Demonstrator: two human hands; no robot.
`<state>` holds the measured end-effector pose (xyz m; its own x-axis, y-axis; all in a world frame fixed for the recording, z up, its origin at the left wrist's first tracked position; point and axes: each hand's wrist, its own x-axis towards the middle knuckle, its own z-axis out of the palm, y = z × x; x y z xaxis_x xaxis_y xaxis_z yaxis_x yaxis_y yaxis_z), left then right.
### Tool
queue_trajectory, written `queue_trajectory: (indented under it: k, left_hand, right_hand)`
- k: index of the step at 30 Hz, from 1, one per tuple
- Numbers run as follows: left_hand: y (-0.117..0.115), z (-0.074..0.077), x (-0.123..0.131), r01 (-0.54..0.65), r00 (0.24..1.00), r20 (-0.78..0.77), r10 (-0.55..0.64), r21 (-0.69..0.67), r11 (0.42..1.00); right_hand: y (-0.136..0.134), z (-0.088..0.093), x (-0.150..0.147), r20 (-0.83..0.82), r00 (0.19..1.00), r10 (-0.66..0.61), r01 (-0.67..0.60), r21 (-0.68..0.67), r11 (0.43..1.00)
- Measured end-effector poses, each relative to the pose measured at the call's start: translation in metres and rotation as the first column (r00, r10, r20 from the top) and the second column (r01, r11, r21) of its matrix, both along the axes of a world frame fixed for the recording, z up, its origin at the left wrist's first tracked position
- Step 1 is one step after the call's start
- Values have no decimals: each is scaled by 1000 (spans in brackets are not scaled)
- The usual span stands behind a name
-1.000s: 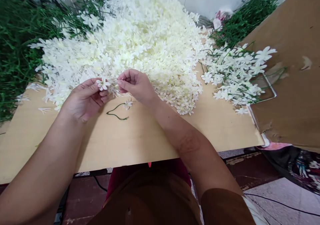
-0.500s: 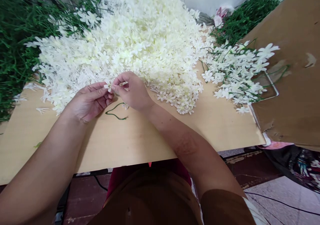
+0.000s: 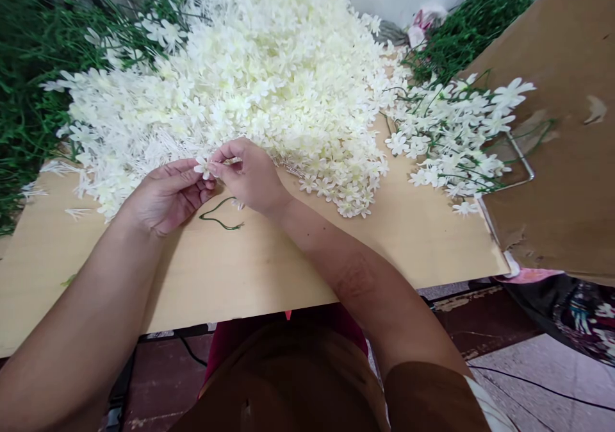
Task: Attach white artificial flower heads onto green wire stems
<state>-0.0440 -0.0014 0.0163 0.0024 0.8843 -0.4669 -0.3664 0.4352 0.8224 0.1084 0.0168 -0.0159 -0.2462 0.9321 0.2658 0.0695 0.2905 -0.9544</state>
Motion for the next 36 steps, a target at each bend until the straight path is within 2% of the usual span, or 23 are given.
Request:
queue_trajectory:
  k: [4,10,16,22,27,32,36]
  left_hand:
    - [0,-2,-1,13,1000,8,-13,15,1000]
    - [1,-9,-4,24,999,20,-25,58,998]
    - [4,-15,-6,44,999,-22,-42,105,993]
    - [3,-11,-4,39,998,-42,-36,79,996]
    - [2,-8,-2,34,999,-33,-32,58,998]
    - [4,-13,-6,81,996,-41,-78,78,994]
    - [4,-14,-7,99,995,-29,-97,81,992]
  right_hand:
    - [0,2,1,10,1000,21,-21,-43,999]
    - [-3,5,1,86,993,-77,72,61,996]
    - [-3,5,2,170,982,-79,65,87,994]
    - [-2,7,3,231,969,-82,59,105,993]
    - [-3,6,5,315,942,-120,58,199,978]
    - [-5,6,1,384,894,-230,81,366,927]
    - [-4,5,-1,380,905,-191,67,315,947]
